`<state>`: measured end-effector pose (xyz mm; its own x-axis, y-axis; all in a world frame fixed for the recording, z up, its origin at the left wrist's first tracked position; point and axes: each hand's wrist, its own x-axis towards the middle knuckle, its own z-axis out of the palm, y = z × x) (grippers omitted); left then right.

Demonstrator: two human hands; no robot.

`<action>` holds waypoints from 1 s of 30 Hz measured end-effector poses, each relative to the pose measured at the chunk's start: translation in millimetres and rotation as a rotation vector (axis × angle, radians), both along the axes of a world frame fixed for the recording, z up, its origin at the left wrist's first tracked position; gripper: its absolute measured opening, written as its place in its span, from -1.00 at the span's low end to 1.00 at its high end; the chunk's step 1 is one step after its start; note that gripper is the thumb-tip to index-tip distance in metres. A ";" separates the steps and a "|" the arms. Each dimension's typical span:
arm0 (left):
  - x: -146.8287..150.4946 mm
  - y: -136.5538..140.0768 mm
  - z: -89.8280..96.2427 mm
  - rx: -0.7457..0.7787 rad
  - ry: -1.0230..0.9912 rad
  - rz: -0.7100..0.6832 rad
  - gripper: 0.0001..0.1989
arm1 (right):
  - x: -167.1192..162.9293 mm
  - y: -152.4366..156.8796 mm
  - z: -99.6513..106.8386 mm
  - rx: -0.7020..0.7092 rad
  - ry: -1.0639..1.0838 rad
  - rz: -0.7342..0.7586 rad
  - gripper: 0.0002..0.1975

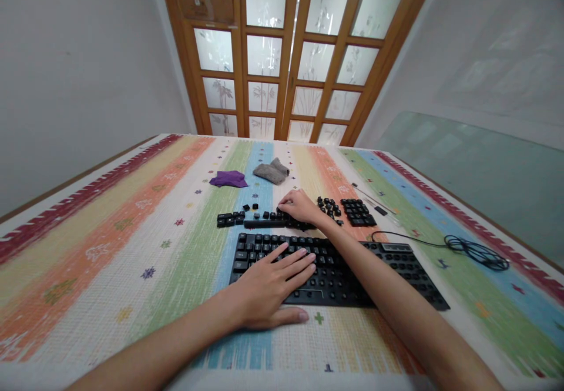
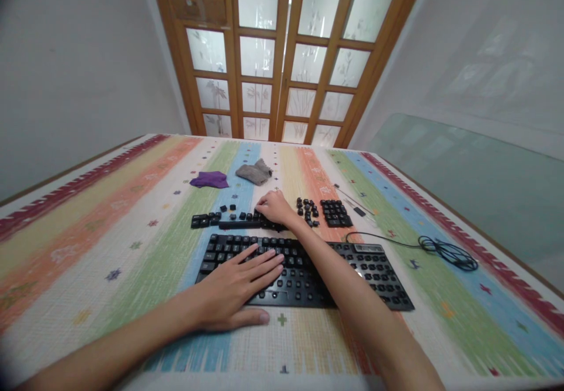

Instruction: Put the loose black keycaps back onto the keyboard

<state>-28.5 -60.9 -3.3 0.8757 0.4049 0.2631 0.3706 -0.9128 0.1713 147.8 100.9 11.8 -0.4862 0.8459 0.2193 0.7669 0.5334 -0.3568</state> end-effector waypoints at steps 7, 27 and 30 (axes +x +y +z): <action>2.2 -1.4 -0.7 -0.022 0.021 0.030 -0.31 | 1.0 2.5 -2.0 -0.002 -0.044 0.004 -0.81; 4.3 -2.2 -7.6 0.069 0.070 0.051 -0.28 | -15.1 3.4 0.2 0.049 -0.120 0.002 -0.78; 5.1 -1.6 -8.7 0.079 0.073 0.054 -0.30 | -7.3 -4.2 6.3 0.070 -0.048 0.018 -0.75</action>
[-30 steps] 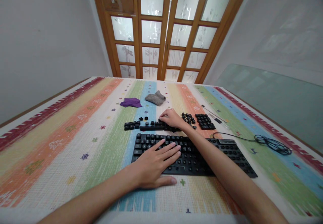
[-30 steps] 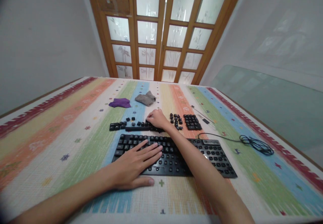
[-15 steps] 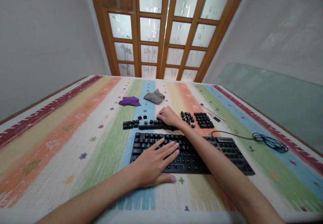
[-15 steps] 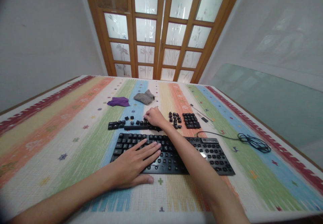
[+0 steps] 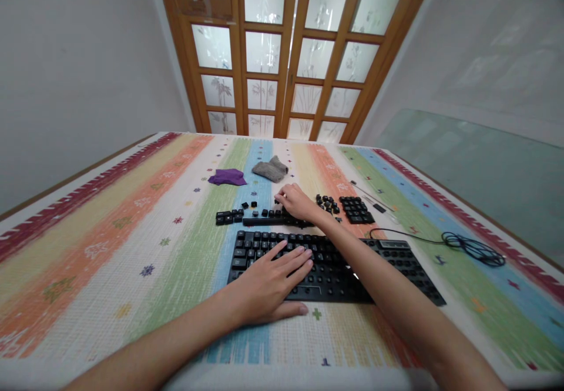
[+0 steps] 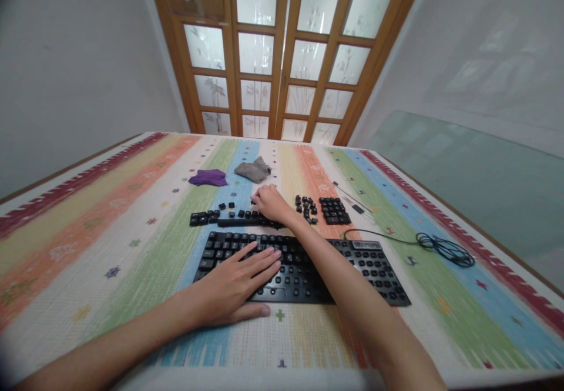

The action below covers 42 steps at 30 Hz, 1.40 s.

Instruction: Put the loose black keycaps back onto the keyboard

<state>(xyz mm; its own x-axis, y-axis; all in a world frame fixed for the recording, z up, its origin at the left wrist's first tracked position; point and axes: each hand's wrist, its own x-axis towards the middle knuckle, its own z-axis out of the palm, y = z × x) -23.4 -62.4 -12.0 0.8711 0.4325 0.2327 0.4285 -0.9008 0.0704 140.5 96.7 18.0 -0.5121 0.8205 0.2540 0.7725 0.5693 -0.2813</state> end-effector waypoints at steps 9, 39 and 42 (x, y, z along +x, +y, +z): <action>1.3 -0.9 0.3 0.038 -0.012 0.014 -0.29 | 56.8 -55.7 21.1 0.029 0.205 0.103 -0.79; 8.9 -2.7 4.3 0.077 -0.020 0.039 -0.32 | 82.1 -164.0 -19.9 0.314 0.119 0.186 -0.80; 8.7 -2.5 3.2 0.093 -0.011 0.041 -0.31 | 84.8 -169.3 -10.0 0.186 0.170 0.227 -0.83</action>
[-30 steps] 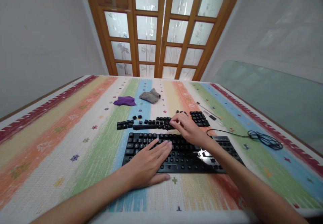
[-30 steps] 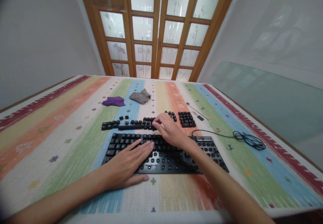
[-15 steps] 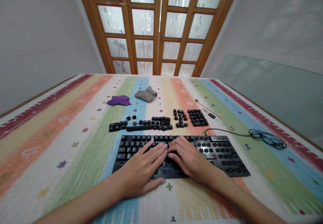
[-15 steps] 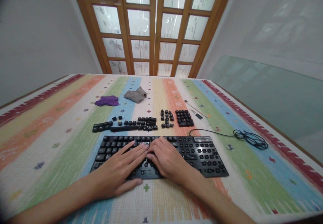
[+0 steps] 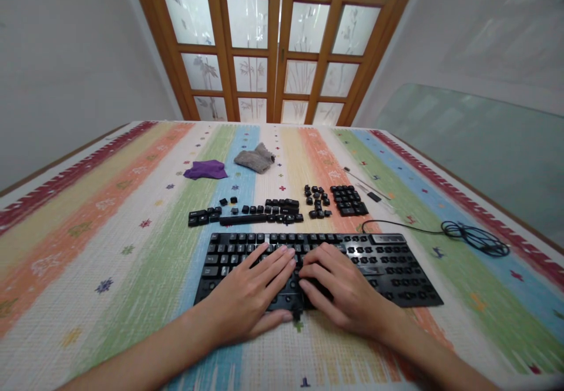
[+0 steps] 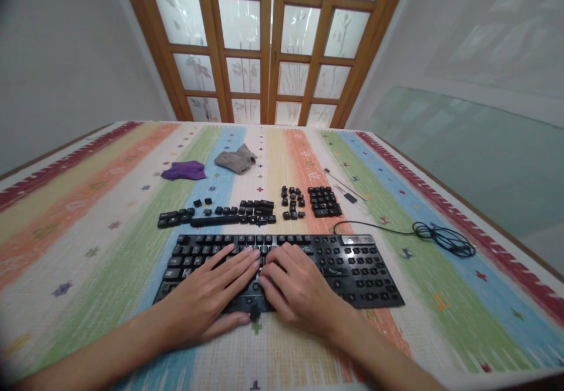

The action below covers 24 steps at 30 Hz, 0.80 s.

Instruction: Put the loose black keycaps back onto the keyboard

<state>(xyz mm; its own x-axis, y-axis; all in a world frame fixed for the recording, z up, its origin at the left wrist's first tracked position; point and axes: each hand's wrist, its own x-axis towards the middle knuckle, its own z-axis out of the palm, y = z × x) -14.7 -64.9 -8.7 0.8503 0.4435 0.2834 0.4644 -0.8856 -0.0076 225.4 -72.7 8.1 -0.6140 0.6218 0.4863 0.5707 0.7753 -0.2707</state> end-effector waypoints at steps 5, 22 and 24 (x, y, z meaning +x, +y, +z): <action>1.6 -1.7 -0.6 -0.017 -0.032 0.012 -0.36 | 2.3 -6.5 5.6 -0.169 -0.026 0.178 -0.84; 4.4 -4.1 -6.2 0.020 -0.028 0.110 -0.37 | -8.3 -14.2 -13.1 -0.077 -0.138 0.311 -0.66; 4.5 -4.2 -5.8 0.029 -0.034 0.108 -0.38 | -8.6 -14.8 -12.2 -0.095 -0.141 0.311 -0.68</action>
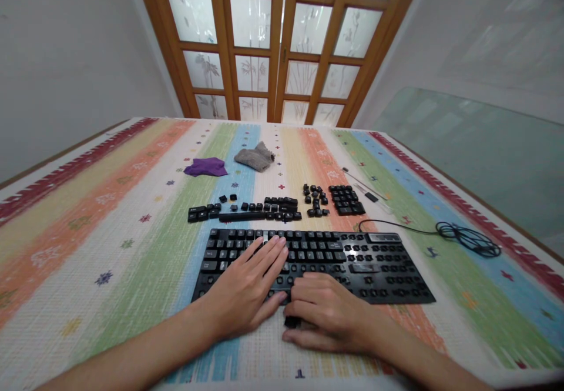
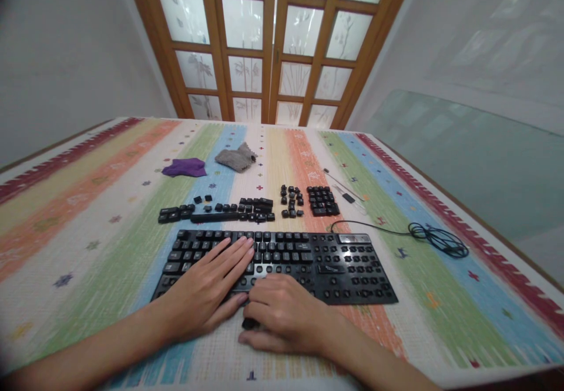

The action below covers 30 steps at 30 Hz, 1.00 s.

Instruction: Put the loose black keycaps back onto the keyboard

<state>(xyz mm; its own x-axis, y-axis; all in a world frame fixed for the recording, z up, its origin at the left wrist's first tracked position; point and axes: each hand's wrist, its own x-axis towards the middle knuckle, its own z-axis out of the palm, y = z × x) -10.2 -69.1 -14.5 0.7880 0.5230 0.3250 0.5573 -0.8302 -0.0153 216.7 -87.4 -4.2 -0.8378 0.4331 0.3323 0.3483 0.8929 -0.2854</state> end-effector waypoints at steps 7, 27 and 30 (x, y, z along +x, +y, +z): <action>-0.9 0.0 2.2 -0.041 -0.022 -0.016 -0.37 | 0.3 -2.6 15.7 -0.264 0.129 -0.050 -0.78; -1.3 2.0 -1.3 -0.015 -0.006 -0.010 -0.40 | 9.6 18.1 6.2 -0.185 0.191 -0.365 -0.82; -1.1 2.6 -0.9 -0.006 -0.002 -0.017 -0.41 | 7.6 18.8 4.1 -0.138 0.237 -0.335 -0.77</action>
<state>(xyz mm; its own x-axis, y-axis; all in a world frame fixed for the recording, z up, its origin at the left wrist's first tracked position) -11.4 -66.5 -15.4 0.7960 0.5117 0.3234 0.5434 -0.8395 -0.0092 224.3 -68.6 -0.1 -0.5513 0.7218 0.4184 0.5227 0.6897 -0.5011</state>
